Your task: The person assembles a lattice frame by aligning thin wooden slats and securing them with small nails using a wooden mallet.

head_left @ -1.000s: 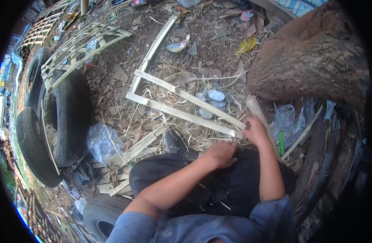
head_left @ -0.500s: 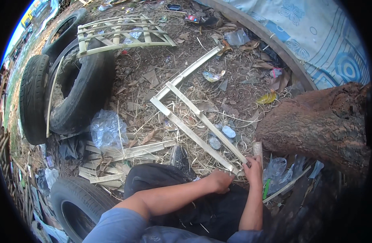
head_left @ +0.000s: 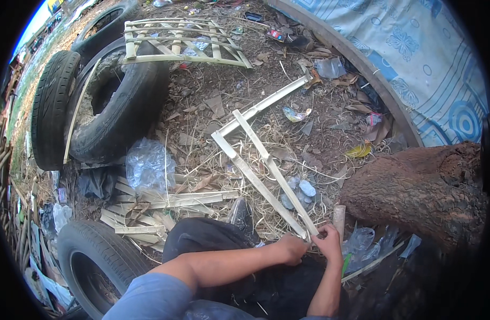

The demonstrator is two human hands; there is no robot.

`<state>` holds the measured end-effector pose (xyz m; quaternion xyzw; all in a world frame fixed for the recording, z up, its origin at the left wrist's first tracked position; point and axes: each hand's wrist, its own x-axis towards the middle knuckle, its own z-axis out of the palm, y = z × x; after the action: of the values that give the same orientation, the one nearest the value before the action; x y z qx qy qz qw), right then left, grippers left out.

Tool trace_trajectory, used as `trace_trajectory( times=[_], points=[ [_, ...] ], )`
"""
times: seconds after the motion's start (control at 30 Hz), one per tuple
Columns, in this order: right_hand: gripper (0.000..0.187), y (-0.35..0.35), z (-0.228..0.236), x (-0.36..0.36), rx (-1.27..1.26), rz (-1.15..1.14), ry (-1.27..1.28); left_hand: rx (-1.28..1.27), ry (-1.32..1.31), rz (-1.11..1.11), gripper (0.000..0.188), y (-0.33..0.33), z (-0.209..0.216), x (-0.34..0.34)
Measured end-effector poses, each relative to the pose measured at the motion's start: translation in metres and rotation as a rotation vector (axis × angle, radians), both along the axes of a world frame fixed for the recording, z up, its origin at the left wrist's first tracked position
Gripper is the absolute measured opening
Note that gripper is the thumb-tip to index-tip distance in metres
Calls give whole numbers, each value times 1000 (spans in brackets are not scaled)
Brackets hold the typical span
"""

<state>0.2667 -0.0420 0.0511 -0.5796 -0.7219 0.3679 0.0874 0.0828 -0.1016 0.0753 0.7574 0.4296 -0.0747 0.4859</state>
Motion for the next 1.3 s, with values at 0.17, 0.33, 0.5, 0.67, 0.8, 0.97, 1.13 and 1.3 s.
trace_trajectory(
  times=[0.17,0.33,0.5,0.67,0.8,0.97,1.13,1.3],
  points=[
    [26,0,16,-1,49,85,-266,-1,22,-10,64,0,-1,-2],
    [24,4,9,15,182,-65,-332,11,37,-34,64,2,1,0],
    [31,2,-5,11,343,-10,-422,18,29,-13,62,2,7,-6],
    [38,0,-1,4,251,-56,-409,2,34,-11,62,2,9,-6],
    [39,1,-9,15,256,-32,-431,14,31,-12,63,1,4,-2],
    [40,2,-9,11,237,-34,-405,0,28,-6,63,0,2,-4],
    [38,5,-9,11,256,-116,-342,-14,23,6,64,1,2,-2],
    [37,5,-13,14,210,-125,-337,-18,25,-3,65,1,1,-3]
  ],
)
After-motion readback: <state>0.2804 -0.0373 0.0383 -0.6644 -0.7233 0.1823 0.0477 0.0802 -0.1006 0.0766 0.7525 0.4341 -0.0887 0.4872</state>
